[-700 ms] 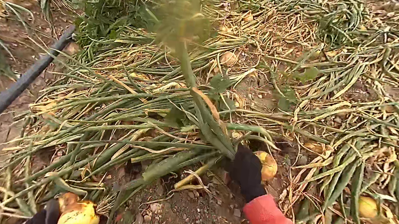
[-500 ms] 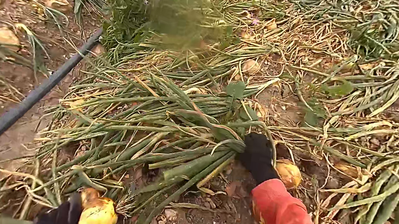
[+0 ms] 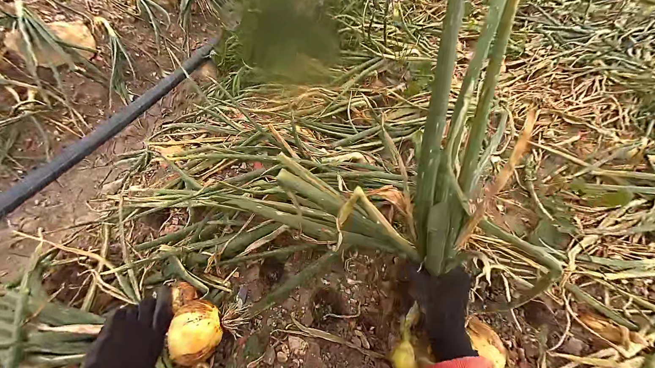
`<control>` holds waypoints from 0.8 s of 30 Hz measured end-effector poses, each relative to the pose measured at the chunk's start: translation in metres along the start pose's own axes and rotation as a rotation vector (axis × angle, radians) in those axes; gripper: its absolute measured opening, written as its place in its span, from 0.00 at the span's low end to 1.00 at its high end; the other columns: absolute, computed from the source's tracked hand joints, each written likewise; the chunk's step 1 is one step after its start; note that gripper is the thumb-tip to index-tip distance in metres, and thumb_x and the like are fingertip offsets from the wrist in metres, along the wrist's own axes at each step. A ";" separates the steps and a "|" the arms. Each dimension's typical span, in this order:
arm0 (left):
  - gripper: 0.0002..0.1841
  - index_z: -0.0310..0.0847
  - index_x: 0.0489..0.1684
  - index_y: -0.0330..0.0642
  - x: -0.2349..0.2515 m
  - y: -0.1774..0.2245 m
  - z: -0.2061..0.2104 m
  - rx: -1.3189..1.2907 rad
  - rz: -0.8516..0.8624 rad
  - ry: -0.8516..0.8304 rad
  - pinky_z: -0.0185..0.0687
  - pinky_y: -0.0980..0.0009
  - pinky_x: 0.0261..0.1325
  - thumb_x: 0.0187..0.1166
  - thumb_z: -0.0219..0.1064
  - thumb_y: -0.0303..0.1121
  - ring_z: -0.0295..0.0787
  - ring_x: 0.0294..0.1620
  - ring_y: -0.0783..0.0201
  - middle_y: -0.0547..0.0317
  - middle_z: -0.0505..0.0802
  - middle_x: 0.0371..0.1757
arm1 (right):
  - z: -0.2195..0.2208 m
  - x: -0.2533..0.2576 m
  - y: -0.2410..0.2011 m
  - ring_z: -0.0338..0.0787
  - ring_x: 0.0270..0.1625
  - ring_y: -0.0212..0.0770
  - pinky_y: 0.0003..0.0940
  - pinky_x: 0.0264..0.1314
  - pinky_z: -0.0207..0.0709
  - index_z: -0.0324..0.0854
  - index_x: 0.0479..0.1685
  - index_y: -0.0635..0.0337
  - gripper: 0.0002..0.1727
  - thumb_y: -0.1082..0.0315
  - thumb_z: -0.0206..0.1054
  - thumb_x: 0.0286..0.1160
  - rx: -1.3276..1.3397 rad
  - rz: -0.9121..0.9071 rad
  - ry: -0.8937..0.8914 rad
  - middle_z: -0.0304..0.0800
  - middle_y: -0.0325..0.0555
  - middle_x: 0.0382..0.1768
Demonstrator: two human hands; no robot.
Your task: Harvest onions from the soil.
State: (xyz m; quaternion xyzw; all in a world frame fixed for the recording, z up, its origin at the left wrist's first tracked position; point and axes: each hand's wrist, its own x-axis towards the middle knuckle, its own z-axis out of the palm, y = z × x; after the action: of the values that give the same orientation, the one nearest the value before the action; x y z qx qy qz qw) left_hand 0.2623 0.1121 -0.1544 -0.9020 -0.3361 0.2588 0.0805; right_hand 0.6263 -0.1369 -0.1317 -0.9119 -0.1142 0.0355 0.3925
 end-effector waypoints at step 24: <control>0.40 0.37 0.93 0.28 0.003 0.004 -0.027 -0.140 -0.040 -0.215 0.67 0.37 0.77 0.81 0.57 0.18 0.75 0.75 0.27 0.22 0.73 0.78 | 0.066 0.053 -0.044 0.81 0.72 0.69 0.68 0.75 0.70 0.72 0.75 0.73 0.35 0.64 0.79 0.71 -0.087 -0.221 -0.362 0.81 0.74 0.68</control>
State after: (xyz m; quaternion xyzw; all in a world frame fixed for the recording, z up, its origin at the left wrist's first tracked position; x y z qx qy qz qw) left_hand 0.2805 0.1123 -0.1340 -0.8656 -0.3780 0.3281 -0.0139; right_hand 0.6599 -0.0481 -0.1439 -0.8887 -0.2836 0.1505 0.3274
